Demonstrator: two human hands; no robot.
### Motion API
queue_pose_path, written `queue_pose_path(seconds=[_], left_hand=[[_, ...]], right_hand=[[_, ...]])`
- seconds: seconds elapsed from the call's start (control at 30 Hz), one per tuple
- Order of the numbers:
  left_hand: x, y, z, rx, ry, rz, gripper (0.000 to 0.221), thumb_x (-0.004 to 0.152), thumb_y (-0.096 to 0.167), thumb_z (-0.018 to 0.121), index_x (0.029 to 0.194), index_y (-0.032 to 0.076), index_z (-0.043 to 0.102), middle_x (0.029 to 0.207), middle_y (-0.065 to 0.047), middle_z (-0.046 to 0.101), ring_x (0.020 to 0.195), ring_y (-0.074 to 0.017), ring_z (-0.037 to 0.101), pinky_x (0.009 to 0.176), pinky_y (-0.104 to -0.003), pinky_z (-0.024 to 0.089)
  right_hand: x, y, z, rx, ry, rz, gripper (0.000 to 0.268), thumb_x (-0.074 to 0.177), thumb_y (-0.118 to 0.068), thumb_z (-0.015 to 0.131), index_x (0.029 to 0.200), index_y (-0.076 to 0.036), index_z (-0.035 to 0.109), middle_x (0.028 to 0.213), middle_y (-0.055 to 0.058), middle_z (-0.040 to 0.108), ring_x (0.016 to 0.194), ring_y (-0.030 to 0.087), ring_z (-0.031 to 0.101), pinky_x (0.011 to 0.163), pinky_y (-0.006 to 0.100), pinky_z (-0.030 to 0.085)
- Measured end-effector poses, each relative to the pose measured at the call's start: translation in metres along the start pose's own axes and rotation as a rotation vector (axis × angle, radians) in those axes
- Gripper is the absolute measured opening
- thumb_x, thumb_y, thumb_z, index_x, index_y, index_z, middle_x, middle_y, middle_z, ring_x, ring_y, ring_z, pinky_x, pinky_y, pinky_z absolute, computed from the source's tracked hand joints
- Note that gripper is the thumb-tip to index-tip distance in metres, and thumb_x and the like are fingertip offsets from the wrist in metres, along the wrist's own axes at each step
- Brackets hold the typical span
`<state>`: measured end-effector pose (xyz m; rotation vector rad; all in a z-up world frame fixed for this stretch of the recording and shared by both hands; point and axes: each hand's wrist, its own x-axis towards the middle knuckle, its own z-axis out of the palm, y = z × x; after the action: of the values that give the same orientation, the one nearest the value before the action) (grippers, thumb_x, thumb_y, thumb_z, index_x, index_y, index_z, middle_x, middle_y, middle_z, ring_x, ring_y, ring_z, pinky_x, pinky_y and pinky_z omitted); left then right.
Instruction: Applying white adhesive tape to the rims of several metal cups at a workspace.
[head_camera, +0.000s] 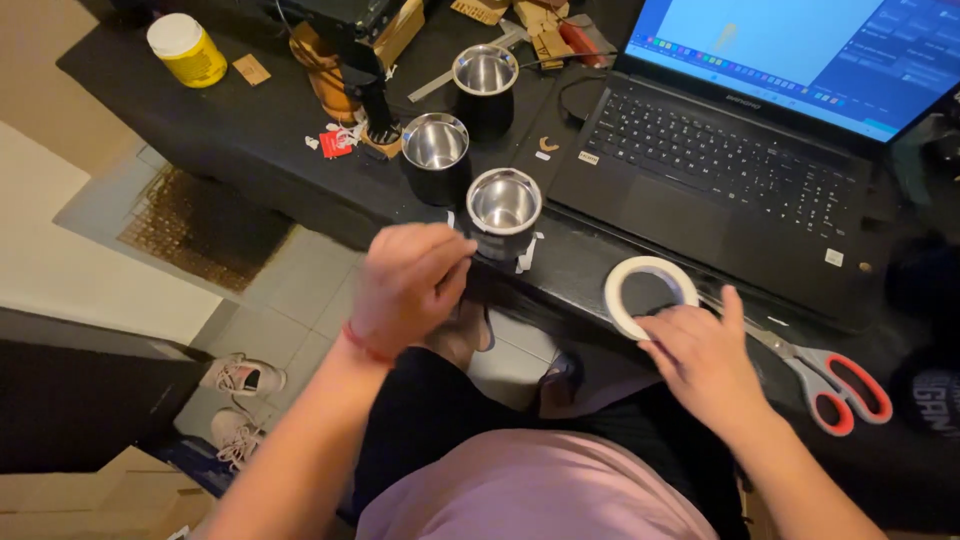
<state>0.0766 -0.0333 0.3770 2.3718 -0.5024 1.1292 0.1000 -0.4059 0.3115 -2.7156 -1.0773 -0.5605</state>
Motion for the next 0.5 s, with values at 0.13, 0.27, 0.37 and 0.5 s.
queue_pose_path(seconds=[0.13, 0.27, 0.37, 0.5], left_hand=[[0.018, -0.012, 0.010, 0.071, -0.002, 0.150, 0.008, 0.087, 0.022, 0.072, 0.094, 0.017, 0.073, 0.096, 0.003, 0.068, 0.087, -0.0206, 0.067, 0.079, -0.034, 0.051], [0.025, -0.017, 0.026, 0.081, 0.012, 0.266, 0.008, 0.090, 0.025, 0.070, 0.091, 0.017, 0.072, 0.093, 0.003, 0.067, 0.083, -0.0193, 0.064, 0.075, -0.033, 0.049], [0.035, -0.016, 0.020, 0.063, 0.034, 0.340, 0.014, 0.096, 0.019, 0.062, 0.085, 0.015, 0.068, 0.087, 0.002, 0.063, 0.077, -0.0203, 0.060, 0.069, -0.032, 0.046], [0.039, -0.016, 0.019, 0.093, 0.051, 0.376, 0.013, 0.094, 0.013, 0.065, 0.081, 0.015, 0.067, 0.081, 0.002, 0.060, 0.071, -0.0191, 0.058, 0.065, -0.031, 0.045]], right_hand=[[-0.015, 0.009, -0.003, -0.033, -0.051, 0.110, 0.019, 0.091, -0.038, 0.064, 0.106, -0.028, 0.068, 0.095, -0.007, 0.072, 0.106, 0.013, 0.066, 0.123, 0.055, 0.013], [-0.016, 0.002, -0.005, 0.031, -0.022, 0.159, 0.026, 0.087, -0.035, 0.070, 0.111, -0.024, 0.069, 0.101, -0.004, 0.070, 0.110, 0.015, 0.064, 0.124, 0.055, 0.010], [-0.010, -0.001, -0.012, 0.070, 0.019, 0.138, 0.031, 0.085, -0.037, 0.071, 0.112, -0.022, 0.069, 0.111, -0.002, 0.069, 0.116, 0.016, 0.061, 0.125, 0.053, 0.006], [0.011, -0.013, -0.020, 0.126, 0.060, 0.100, 0.031, 0.086, -0.036, 0.071, 0.111, -0.019, 0.069, 0.115, -0.001, 0.068, 0.118, 0.017, 0.060, 0.125, 0.052, 0.004]])
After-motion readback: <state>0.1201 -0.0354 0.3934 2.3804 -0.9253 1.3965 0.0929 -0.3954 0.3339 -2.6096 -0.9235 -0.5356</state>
